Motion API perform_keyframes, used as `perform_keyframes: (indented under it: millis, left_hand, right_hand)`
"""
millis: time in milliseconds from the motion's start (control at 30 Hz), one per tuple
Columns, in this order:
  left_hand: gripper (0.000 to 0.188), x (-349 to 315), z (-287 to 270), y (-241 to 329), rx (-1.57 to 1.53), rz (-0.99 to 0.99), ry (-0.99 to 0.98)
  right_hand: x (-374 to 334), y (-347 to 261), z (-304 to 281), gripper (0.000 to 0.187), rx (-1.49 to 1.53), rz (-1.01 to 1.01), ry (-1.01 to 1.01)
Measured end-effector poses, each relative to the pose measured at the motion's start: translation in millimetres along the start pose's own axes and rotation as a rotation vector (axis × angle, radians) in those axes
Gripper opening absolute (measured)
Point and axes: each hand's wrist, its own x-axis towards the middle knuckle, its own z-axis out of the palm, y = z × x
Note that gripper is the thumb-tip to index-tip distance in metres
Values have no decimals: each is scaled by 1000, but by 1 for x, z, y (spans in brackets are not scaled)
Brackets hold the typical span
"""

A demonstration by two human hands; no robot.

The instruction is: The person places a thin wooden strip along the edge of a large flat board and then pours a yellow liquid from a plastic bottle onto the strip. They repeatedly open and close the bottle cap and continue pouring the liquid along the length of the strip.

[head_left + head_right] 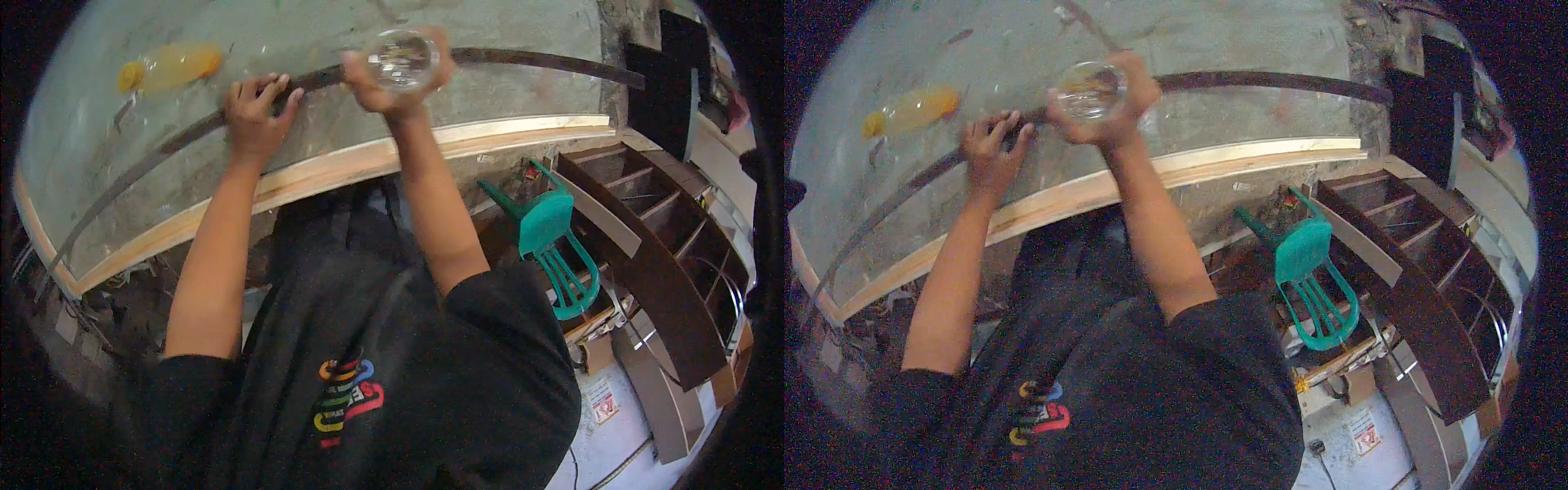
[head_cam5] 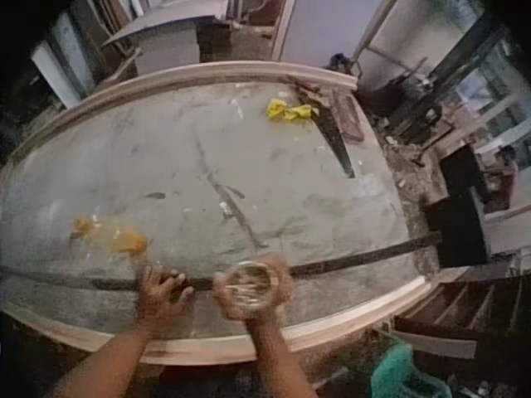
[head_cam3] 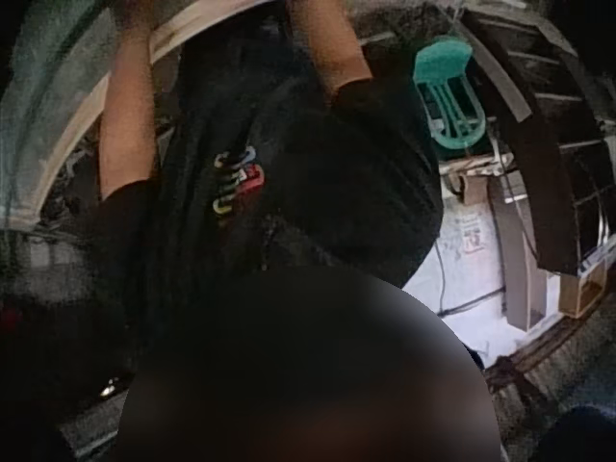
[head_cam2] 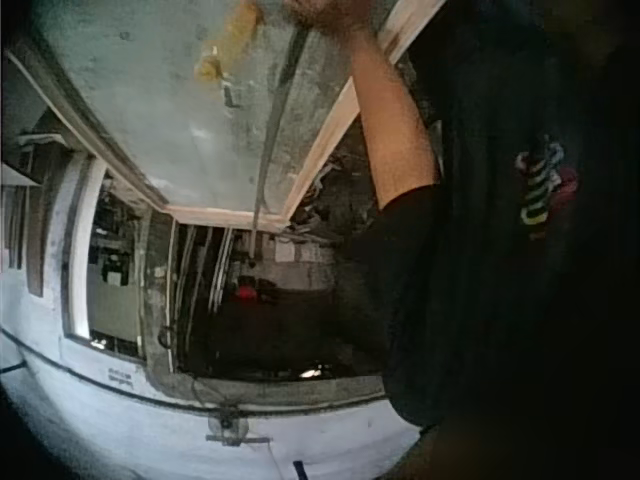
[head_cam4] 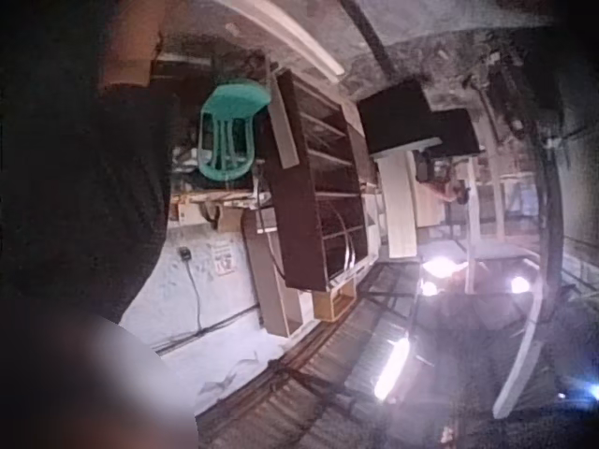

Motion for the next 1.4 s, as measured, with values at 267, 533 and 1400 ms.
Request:
perform_keyframes:
  millis: [267,533,1400]
  left_hand:
    - [29,-2,4,-6,11,44,61]
    - [51,-13,-17,-18,-453,-48,14]
    - [61,-158,-201,-275,162,102,-413]
  right_hand:
    - [-15,3,4,86,40,10,136]
    - [-9,22,-24,81,87,260,196]
    - [-145,-159,217,98,206,226,-389]
